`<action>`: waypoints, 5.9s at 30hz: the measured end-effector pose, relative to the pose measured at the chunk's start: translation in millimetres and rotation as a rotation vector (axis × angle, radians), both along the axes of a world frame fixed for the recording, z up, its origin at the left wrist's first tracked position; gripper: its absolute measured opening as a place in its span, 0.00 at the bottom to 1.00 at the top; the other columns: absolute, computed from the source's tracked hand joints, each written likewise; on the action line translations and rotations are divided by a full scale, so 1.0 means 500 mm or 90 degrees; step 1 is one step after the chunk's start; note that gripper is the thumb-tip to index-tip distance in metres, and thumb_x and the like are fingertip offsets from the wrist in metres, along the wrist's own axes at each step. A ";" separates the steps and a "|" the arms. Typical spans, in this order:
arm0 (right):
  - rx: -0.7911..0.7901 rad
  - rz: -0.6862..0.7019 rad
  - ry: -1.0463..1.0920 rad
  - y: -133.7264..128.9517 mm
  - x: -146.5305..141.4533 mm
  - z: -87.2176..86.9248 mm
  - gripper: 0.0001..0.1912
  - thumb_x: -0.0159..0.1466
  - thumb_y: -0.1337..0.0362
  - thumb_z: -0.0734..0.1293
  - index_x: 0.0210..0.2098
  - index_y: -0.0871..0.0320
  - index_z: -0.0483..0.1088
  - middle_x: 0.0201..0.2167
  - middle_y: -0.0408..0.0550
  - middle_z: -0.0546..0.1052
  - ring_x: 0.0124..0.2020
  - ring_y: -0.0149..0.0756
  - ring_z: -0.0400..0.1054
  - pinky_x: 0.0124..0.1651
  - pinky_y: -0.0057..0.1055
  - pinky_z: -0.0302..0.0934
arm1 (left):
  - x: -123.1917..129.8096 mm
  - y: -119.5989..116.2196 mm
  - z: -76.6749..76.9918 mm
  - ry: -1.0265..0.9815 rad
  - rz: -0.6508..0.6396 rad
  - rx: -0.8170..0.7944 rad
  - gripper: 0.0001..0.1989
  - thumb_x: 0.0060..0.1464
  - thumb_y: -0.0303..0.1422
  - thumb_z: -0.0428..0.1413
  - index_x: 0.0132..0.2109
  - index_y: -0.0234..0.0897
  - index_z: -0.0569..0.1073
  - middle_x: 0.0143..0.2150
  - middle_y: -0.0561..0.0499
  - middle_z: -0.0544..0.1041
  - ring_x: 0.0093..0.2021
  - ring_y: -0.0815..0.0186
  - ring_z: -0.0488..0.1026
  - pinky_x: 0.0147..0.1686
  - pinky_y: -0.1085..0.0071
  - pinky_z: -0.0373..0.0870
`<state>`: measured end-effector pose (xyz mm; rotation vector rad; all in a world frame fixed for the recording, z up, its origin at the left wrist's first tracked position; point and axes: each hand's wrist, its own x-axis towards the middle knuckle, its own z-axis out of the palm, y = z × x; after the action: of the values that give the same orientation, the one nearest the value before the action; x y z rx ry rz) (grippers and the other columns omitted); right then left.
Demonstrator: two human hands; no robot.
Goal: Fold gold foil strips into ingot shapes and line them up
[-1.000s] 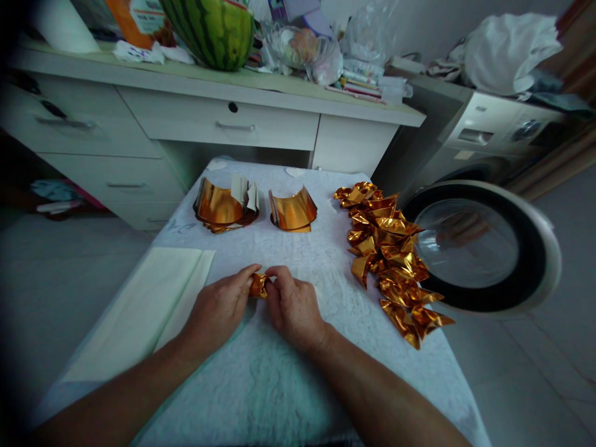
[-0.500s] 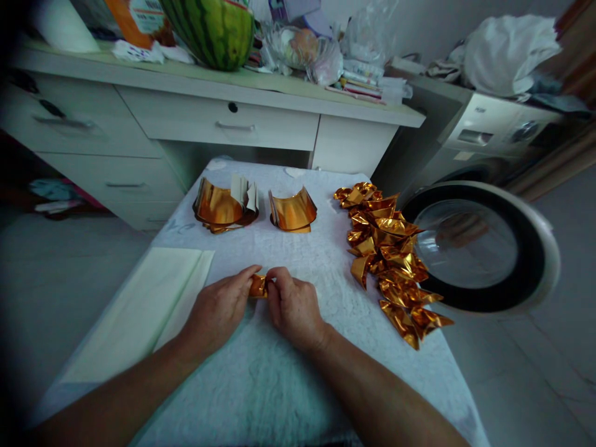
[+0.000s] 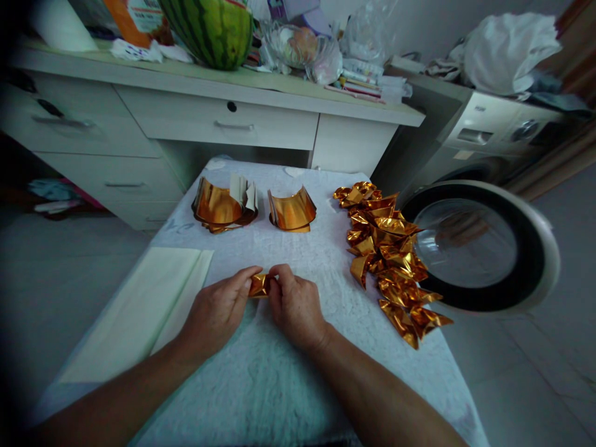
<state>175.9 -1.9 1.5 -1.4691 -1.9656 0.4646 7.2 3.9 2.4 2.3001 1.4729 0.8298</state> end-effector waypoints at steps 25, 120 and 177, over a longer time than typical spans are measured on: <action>-0.024 0.050 0.089 0.001 0.004 0.009 0.06 0.65 0.70 0.58 0.41 0.56 0.63 0.26 0.41 0.74 0.24 0.31 0.68 0.28 0.25 0.56 | -0.006 0.000 -0.006 0.015 -0.004 -0.043 0.21 0.66 0.31 0.40 0.57 0.32 0.71 0.44 0.43 0.82 0.41 0.57 0.81 0.41 0.62 0.77; 0.313 -0.546 -0.014 0.007 0.319 0.134 0.10 0.60 0.60 0.67 0.38 0.58 0.75 0.26 0.45 0.75 0.28 0.35 0.68 0.37 0.34 0.63 | -0.009 0.016 0.020 -0.029 -0.007 -0.197 0.16 0.62 0.39 0.46 0.49 0.38 0.74 0.23 0.58 0.69 0.24 0.65 0.71 0.25 0.71 0.61; -0.069 -0.345 -0.255 0.237 0.111 0.107 0.14 0.65 0.69 0.59 0.43 0.58 0.76 0.41 0.54 0.81 0.45 0.43 0.74 0.48 0.32 0.62 | -0.011 0.014 0.010 -0.014 -0.027 -0.187 0.14 0.62 0.35 0.47 0.48 0.39 0.76 0.28 0.54 0.77 0.30 0.64 0.75 0.31 0.70 0.64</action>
<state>231.3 116.7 55.2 -2.2054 -1.7279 0.0347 1.5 10.7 7.5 2.0904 1.4241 0.5815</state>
